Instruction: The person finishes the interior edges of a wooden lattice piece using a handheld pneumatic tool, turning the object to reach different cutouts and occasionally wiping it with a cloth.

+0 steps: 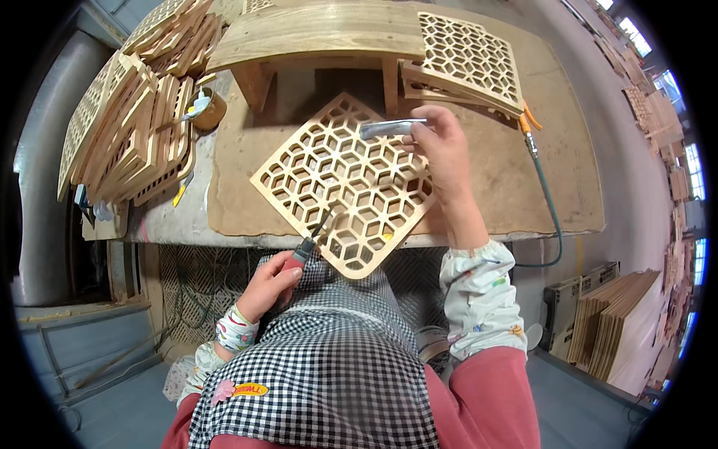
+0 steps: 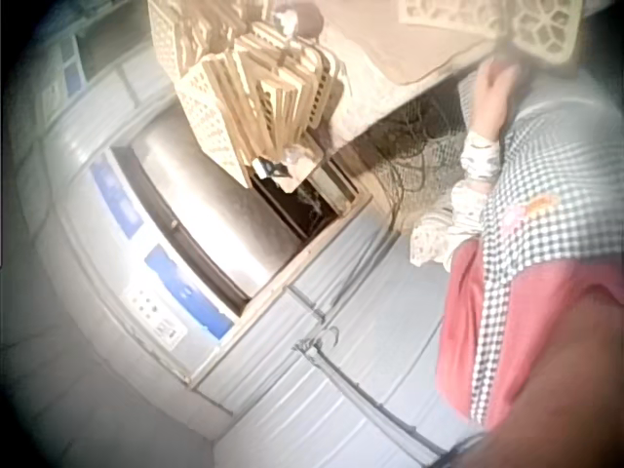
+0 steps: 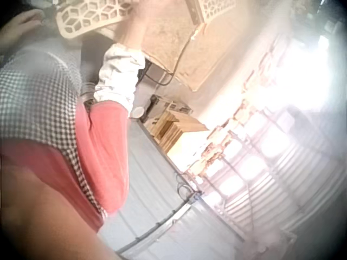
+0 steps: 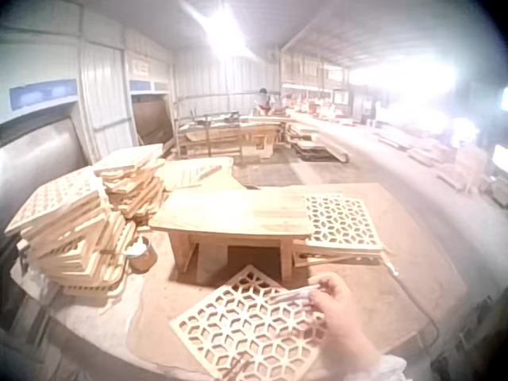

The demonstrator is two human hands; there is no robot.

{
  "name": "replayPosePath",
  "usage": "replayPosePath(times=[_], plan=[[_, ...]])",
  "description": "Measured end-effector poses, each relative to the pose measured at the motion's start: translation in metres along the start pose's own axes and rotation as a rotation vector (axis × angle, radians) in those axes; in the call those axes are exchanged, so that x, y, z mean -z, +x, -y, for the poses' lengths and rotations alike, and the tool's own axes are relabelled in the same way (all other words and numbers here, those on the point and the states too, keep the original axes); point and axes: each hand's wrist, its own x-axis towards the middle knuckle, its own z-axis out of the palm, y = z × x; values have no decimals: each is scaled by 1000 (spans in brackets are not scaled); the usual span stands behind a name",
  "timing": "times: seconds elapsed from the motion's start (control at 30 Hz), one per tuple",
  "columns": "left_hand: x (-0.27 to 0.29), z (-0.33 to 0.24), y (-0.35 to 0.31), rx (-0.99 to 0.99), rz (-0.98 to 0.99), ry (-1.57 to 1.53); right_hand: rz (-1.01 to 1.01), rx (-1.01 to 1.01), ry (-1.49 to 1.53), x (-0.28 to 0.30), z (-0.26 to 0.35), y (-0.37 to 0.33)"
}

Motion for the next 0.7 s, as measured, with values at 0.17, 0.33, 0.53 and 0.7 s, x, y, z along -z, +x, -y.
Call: replayPosePath(times=[0.17,0.33,0.53,0.7], plan=[[-4,-8,-7,-73,33,26,29,-17,244,-10,9,-47],[4,-20,-27,-251,68,47,38,433,-98,-39,-15,-98],[19,-10,-47,-297,49,17,57,319,116,-94,-5,-139],[30,1,-61,-409,41,112,45,-111,428,-118,-9,-154]])
